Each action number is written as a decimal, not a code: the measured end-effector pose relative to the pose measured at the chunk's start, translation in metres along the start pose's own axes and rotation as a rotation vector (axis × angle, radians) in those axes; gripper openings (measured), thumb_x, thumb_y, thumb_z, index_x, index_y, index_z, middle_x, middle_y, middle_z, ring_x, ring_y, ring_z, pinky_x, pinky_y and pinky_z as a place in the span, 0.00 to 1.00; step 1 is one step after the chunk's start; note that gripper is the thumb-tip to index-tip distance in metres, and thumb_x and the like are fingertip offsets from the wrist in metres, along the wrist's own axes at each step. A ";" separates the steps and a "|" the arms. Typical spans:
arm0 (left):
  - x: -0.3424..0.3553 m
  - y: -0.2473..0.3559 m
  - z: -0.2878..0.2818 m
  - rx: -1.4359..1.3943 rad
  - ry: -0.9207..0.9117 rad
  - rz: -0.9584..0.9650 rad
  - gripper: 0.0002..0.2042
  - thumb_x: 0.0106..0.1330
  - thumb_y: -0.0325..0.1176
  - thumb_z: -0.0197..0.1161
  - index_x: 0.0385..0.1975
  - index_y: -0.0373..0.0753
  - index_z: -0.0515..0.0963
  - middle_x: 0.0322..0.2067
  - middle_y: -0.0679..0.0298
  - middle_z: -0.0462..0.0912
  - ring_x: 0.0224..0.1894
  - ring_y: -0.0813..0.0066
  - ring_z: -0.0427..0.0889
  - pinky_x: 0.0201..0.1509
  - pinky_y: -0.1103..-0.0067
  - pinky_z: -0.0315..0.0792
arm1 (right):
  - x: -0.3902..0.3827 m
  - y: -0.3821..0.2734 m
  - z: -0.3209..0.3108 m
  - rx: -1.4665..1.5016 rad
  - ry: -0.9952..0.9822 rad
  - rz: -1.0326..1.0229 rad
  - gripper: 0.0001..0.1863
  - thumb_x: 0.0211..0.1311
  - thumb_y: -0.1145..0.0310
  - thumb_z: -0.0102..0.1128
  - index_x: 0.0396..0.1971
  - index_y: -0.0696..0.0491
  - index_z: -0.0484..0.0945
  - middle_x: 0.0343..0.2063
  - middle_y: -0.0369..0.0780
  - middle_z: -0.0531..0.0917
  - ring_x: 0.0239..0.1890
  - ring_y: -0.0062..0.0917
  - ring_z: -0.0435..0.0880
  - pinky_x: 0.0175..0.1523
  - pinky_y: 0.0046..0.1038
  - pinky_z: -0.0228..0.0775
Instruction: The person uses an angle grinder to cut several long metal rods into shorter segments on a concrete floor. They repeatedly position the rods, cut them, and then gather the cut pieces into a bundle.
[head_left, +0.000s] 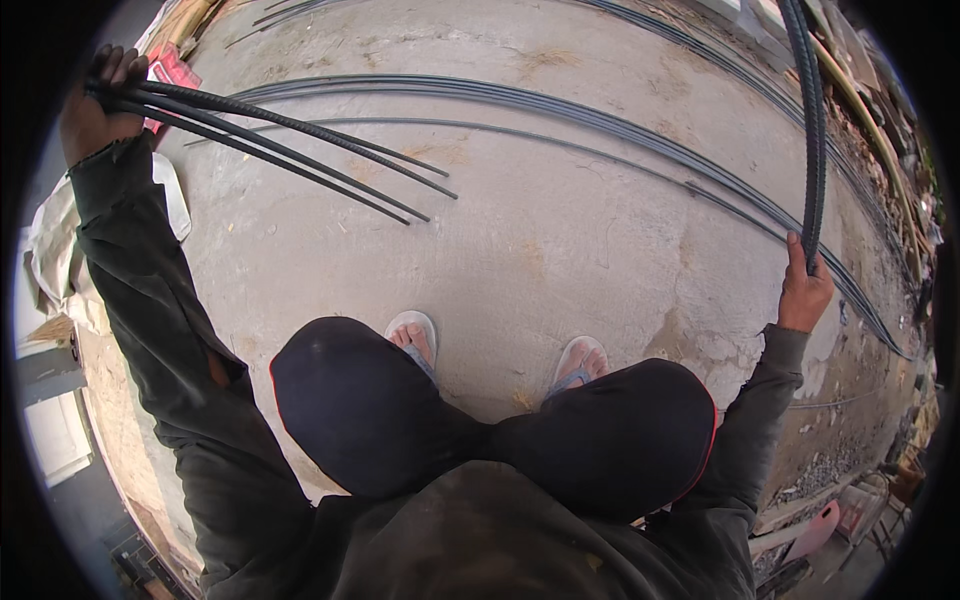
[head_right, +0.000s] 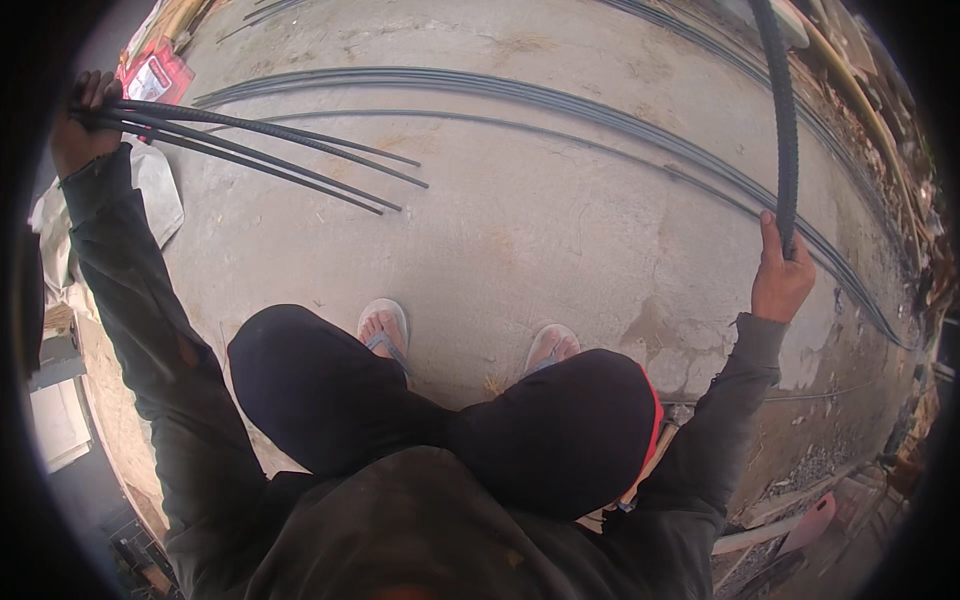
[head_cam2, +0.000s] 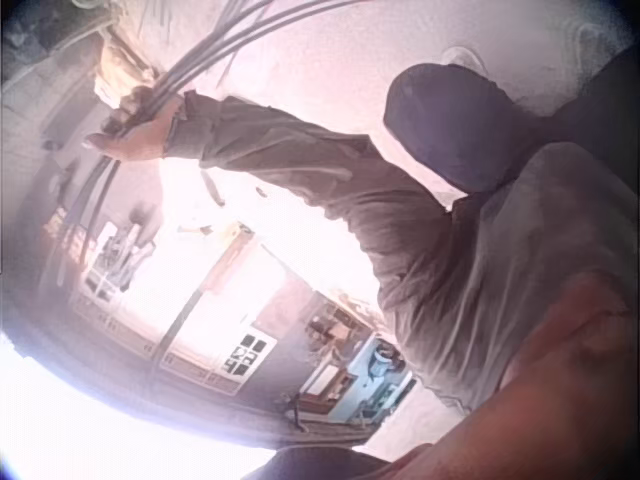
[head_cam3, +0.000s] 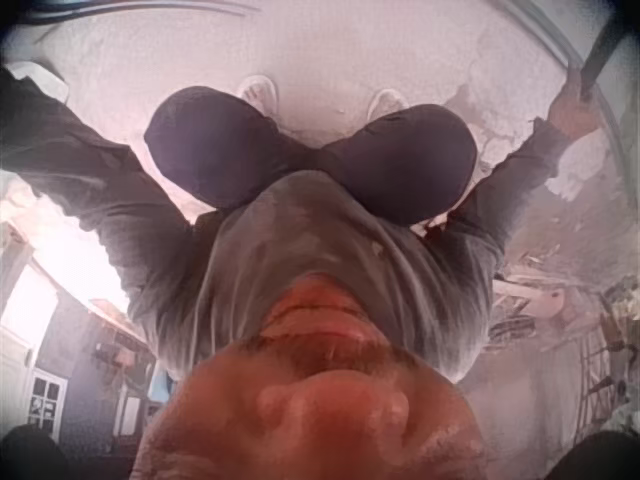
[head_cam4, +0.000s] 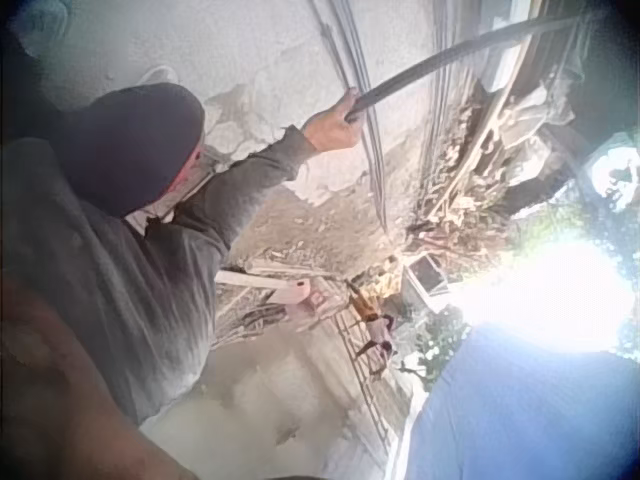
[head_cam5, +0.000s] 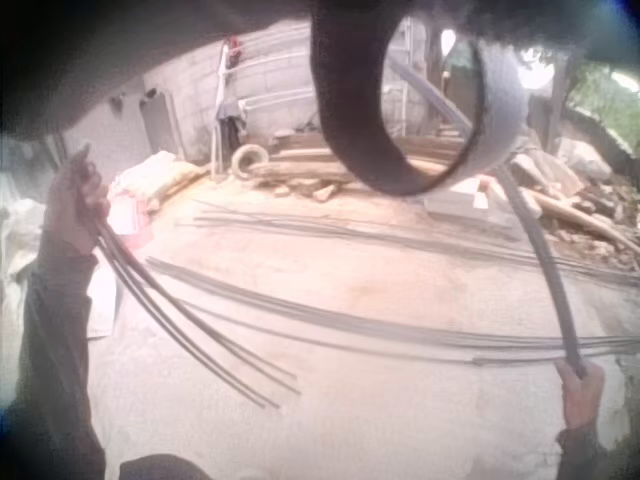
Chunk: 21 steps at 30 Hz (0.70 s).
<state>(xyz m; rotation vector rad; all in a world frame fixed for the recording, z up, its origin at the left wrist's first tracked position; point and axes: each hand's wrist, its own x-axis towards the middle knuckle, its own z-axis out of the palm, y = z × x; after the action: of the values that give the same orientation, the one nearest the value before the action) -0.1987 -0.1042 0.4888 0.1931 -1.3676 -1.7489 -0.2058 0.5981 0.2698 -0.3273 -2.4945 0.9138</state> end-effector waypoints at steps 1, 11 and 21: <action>-0.005 0.009 0.011 -0.001 -0.109 -0.034 0.10 0.73 0.32 0.56 0.33 0.31 0.71 0.28 0.61 0.68 0.31 0.69 0.69 0.41 0.73 0.67 | 0.006 -0.025 0.010 0.212 -0.038 0.058 0.23 0.65 0.49 0.70 0.26 0.57 0.81 0.17 0.31 0.73 0.18 0.14 0.66 0.25 0.24 0.57; -0.071 0.005 0.098 0.075 -0.243 0.073 0.20 0.73 0.46 0.62 0.18 0.49 0.68 0.11 0.78 0.59 0.10 0.85 0.59 0.12 0.83 0.55 | 0.011 -0.221 0.097 1.081 -0.207 -0.145 0.22 0.73 0.54 0.62 0.22 0.48 0.67 0.14 0.31 0.66 0.12 0.15 0.64 0.18 0.21 0.57; -0.050 -0.026 0.117 -0.070 -0.304 -0.136 0.19 0.73 0.44 0.62 0.18 0.48 0.69 0.11 0.78 0.61 0.10 0.85 0.57 0.14 0.83 0.54 | 0.035 -0.213 0.123 0.850 -0.238 -0.349 0.14 0.62 0.63 0.74 0.35 0.58 0.81 0.22 0.37 0.82 0.25 0.19 0.81 0.30 0.21 0.70</action>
<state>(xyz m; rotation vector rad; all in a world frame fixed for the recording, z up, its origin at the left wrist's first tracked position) -0.2529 0.0140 0.4927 -0.0215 -1.5338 -1.9984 -0.3109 0.3834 0.3390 0.4980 -1.9986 1.7879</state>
